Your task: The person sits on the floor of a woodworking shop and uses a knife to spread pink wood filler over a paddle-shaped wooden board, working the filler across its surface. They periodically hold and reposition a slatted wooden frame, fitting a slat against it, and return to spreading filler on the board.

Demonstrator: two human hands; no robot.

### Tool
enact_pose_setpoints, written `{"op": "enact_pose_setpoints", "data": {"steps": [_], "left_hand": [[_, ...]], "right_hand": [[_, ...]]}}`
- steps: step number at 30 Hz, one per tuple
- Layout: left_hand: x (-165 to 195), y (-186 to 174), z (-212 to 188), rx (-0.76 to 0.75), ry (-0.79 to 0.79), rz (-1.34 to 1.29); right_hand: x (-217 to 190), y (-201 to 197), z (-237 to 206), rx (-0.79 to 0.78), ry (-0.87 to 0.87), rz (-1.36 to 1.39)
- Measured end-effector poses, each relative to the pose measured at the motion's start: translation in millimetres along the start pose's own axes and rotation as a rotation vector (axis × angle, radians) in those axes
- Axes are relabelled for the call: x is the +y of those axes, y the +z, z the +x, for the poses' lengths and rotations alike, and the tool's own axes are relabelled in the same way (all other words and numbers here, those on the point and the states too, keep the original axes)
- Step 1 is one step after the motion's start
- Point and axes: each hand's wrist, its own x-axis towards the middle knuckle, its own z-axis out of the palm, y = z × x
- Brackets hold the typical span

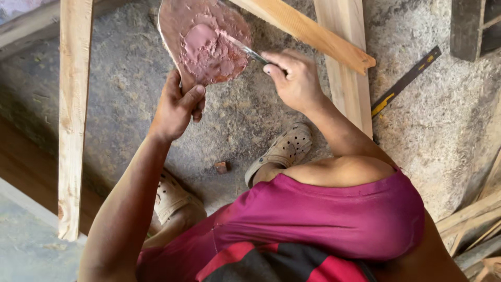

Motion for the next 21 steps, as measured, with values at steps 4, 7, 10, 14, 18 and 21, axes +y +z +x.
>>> {"op": "enact_pose_setpoints", "data": {"steps": [4, 7, 10, 14, 18, 21], "left_hand": [[-5.9, -4.1, -1.7, 0.011, 0.007, -0.071], [-12.2, -10.5, -2.8, 0.009, 0.034, -0.086], [-13.5, -15.8, -0.4, -0.02, 0.051, -0.065], [-9.3, -18.7, -1.6, 0.0, 0.024, 0.024], [-5.1, -18.5, -2.4, 0.026, 0.047, 0.086], [-2.9, -20.9, -2.3, 0.019, 0.113, 0.077]], "right_hand": [[-19.7, 0.9, -1.1, -0.029, -0.051, 0.094], [-29.3, -2.8, 5.0, -0.02, -0.059, 0.034], [-39.6, 6.2, 6.0, -0.004, -0.095, 0.029], [-32.5, -0.5, 11.5, -0.089, -0.143, 0.093], [-20.0, -5.4, 8.4, -0.018, -0.161, -0.238], [-18.7, 7.6, 8.4, -0.095, -0.25, -0.077]]}}
